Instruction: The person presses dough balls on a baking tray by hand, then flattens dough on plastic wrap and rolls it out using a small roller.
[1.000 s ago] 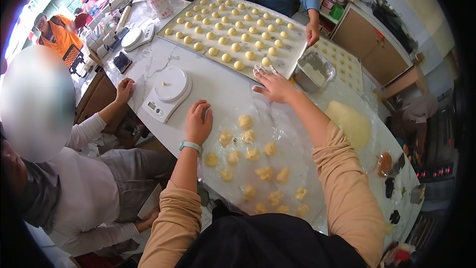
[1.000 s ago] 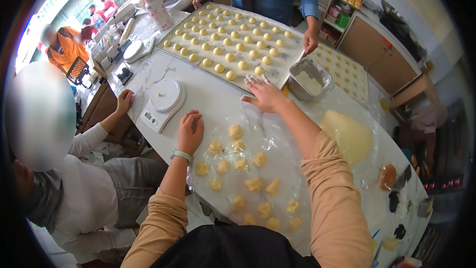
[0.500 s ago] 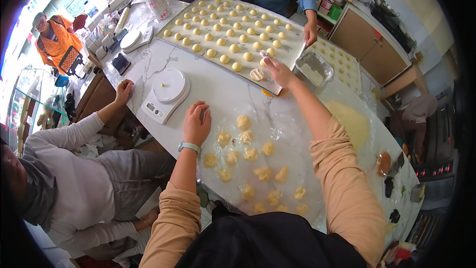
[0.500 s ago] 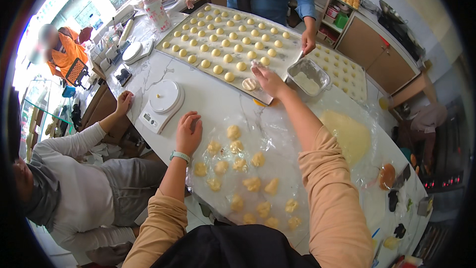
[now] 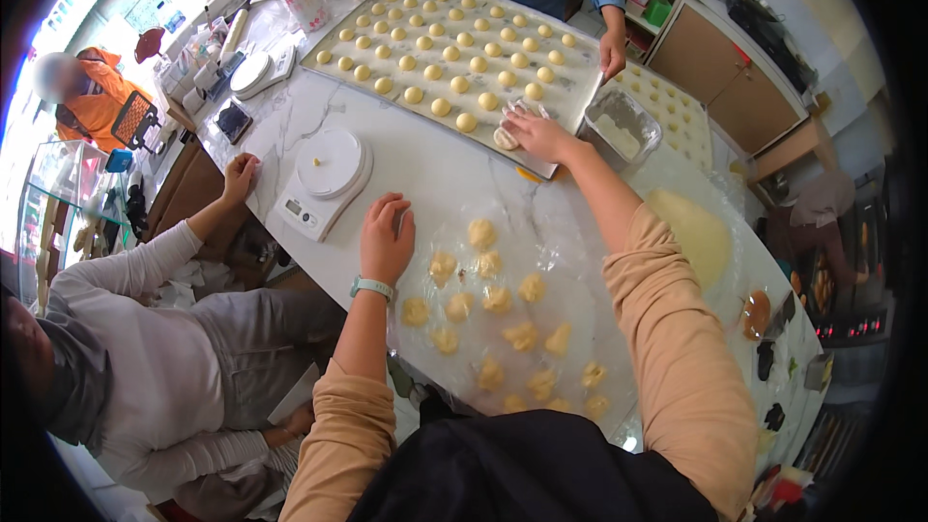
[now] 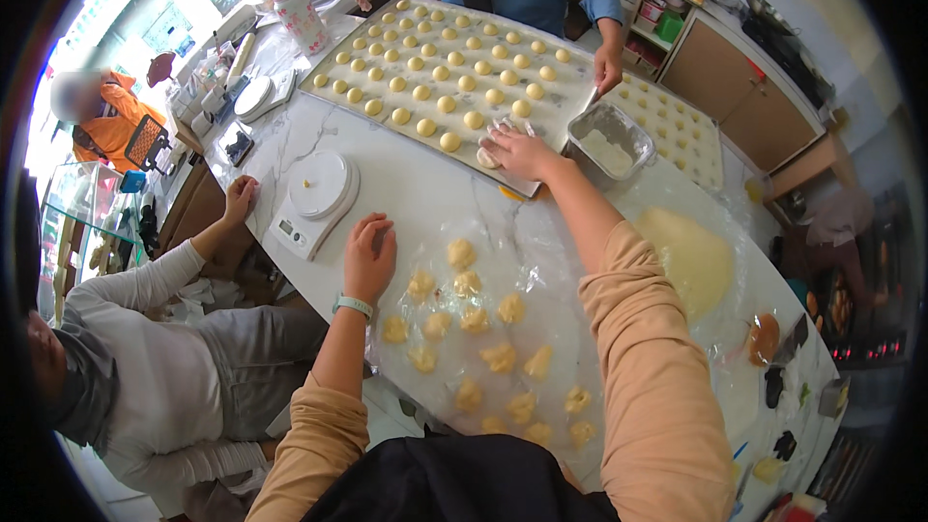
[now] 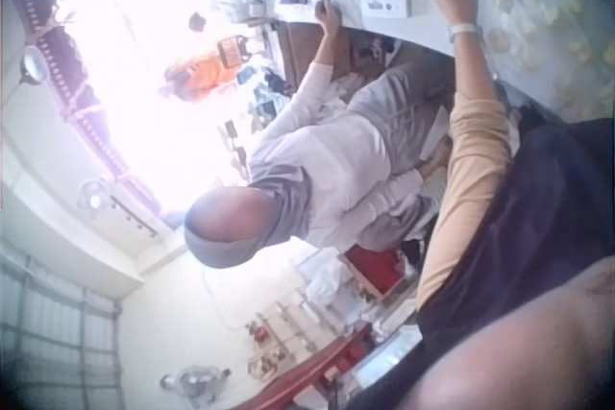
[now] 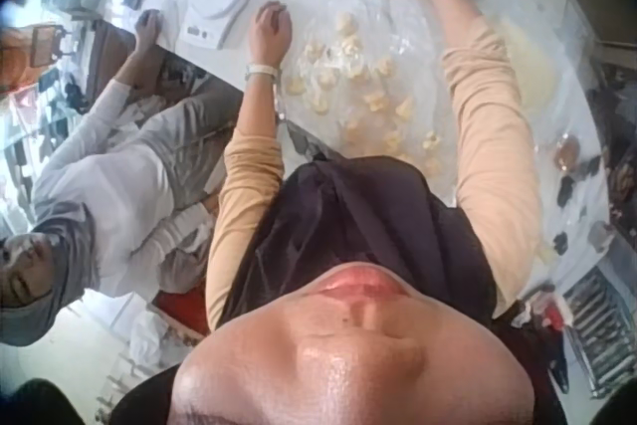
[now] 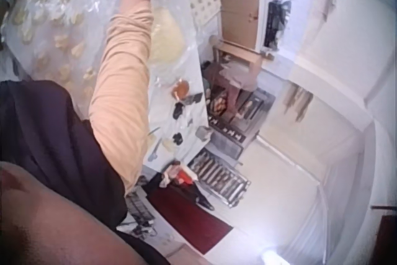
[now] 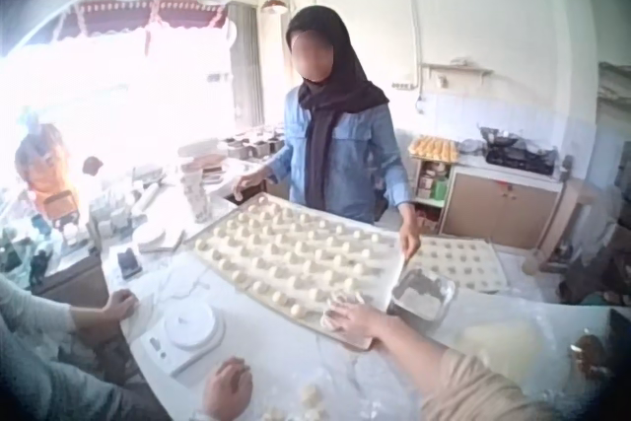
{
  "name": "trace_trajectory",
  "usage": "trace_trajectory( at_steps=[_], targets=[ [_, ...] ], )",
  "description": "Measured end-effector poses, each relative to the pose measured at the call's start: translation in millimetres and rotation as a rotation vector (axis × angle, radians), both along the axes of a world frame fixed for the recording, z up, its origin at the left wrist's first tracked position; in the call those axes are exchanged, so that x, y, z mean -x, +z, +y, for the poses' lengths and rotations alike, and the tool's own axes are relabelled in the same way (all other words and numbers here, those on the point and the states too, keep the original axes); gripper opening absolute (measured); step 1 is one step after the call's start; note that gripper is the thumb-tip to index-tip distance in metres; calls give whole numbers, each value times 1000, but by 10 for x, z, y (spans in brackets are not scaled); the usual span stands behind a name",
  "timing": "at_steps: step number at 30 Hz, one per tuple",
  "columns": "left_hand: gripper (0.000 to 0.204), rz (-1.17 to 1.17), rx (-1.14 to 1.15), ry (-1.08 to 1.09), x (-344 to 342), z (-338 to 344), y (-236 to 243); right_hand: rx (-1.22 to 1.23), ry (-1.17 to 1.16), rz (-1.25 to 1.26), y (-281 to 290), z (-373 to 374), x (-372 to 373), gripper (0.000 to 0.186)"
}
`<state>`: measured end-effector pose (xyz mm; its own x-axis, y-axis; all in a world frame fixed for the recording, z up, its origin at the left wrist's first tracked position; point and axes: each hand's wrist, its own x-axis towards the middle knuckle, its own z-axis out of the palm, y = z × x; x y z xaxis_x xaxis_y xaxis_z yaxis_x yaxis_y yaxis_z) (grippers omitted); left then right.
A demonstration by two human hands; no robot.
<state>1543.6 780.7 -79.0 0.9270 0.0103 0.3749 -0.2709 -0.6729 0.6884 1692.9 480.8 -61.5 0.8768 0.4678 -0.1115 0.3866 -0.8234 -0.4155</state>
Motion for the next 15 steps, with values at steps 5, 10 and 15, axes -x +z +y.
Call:
trace_trajectory(
  at_steps=[5,10,15],
  targets=[
    [13,10,33,4,0,-17,-5,-339,-283,149,110,-47,-202,83],
    [13,24,42,-1,-4,-6,-20,40,-312,-213,29,-20,-356,86],
    [13,14,41,10,-29,13,-27,282,-246,-118,16,6,-435,88]
  ],
)
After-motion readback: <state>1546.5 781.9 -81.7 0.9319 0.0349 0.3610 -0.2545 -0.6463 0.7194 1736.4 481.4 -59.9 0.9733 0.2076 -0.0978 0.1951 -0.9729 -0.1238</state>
